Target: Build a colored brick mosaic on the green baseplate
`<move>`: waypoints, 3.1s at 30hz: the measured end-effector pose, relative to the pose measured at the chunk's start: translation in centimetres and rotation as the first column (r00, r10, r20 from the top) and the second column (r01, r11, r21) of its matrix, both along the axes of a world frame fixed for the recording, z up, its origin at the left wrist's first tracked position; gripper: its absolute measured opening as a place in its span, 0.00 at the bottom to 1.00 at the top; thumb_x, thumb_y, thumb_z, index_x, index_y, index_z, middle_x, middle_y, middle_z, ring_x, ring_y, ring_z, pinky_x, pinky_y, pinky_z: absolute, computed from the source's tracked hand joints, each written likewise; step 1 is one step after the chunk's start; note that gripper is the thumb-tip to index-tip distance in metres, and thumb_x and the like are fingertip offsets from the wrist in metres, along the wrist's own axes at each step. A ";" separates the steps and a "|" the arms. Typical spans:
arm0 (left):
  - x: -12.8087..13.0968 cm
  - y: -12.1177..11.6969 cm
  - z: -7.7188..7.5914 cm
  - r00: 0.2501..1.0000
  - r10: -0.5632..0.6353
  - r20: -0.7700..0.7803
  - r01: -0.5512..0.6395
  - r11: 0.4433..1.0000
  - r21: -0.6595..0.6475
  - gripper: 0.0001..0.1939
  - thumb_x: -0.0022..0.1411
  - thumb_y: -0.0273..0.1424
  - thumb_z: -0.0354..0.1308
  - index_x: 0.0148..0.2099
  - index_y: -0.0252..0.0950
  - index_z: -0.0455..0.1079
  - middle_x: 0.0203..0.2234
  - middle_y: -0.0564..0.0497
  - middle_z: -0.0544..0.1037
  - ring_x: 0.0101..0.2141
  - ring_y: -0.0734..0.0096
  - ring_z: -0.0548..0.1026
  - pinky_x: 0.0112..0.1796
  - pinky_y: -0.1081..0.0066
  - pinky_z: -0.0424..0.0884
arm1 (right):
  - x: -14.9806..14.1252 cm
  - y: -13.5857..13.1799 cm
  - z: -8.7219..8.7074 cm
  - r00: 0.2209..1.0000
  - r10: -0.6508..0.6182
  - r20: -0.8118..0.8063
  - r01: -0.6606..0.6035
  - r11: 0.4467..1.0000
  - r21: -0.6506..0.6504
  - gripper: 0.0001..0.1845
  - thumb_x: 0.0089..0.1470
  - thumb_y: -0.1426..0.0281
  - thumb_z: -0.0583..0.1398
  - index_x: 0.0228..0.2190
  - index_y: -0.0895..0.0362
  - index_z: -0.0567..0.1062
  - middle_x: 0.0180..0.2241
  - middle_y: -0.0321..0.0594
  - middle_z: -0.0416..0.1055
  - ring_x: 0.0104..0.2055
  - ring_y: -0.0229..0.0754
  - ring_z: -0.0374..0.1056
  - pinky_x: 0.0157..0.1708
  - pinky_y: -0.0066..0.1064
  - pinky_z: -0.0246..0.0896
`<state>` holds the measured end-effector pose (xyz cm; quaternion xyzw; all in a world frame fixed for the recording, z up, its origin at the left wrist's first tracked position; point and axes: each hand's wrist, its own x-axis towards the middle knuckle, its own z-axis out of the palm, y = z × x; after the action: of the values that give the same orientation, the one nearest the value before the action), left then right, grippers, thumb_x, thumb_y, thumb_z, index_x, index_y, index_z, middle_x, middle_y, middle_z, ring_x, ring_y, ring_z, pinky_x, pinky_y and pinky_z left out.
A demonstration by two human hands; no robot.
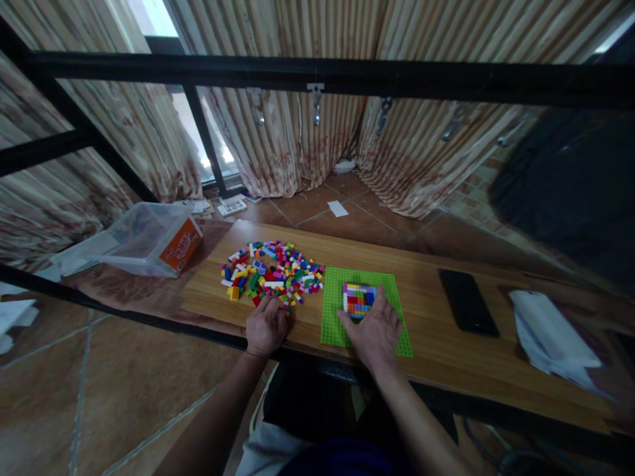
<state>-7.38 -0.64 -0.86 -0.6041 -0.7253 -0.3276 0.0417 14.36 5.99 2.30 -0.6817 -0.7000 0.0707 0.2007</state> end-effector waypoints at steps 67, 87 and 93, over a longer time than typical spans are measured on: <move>0.1 -0.3 0.1 0.999 -0.030 0.018 0.031 0.999 -0.027 0.08 0.61 0.26 0.45 0.34 0.38 0.65 0.31 0.49 0.72 0.33 0.69 0.73 0.34 0.72 0.69 | -9.5 4.5 -0.3 0.805 0.592 -0.043 -0.588 0.805 0.076 0.09 0.55 0.69 0.57 0.39 0.53 0.74 0.49 0.44 0.67 0.51 0.51 0.58 0.49 0.43 0.53; 0.2 -0.6 0.8 0.995 -0.060 0.086 0.061 0.998 -0.009 0.14 0.68 0.34 0.44 0.51 0.38 0.63 0.39 0.46 0.74 0.38 0.68 0.74 0.39 0.70 0.71 | -9.5 0.7 0.1 0.361 0.217 -0.907 -0.612 0.789 -0.054 0.11 0.48 0.63 0.61 0.34 0.55 0.77 0.33 0.38 0.77 0.36 0.42 0.71 0.40 0.35 0.66; 0.1 -0.8 0.7 0.991 -0.086 0.099 0.089 0.996 -0.021 0.13 0.69 0.34 0.40 0.43 0.37 0.65 0.33 0.47 0.73 0.33 0.69 0.73 0.34 0.71 0.69 | -9.7 -0.5 -0.3 0.298 0.190 -0.936 -0.700 0.710 -0.079 0.13 0.49 0.64 0.61 0.36 0.56 0.77 0.36 0.40 0.76 0.37 0.43 0.71 0.40 0.36 0.67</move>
<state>-7.31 -1.44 -0.17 -0.6190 -0.7034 -0.3490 -0.0159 4.64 5.53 2.04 -0.3326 -0.6135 0.6374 0.3267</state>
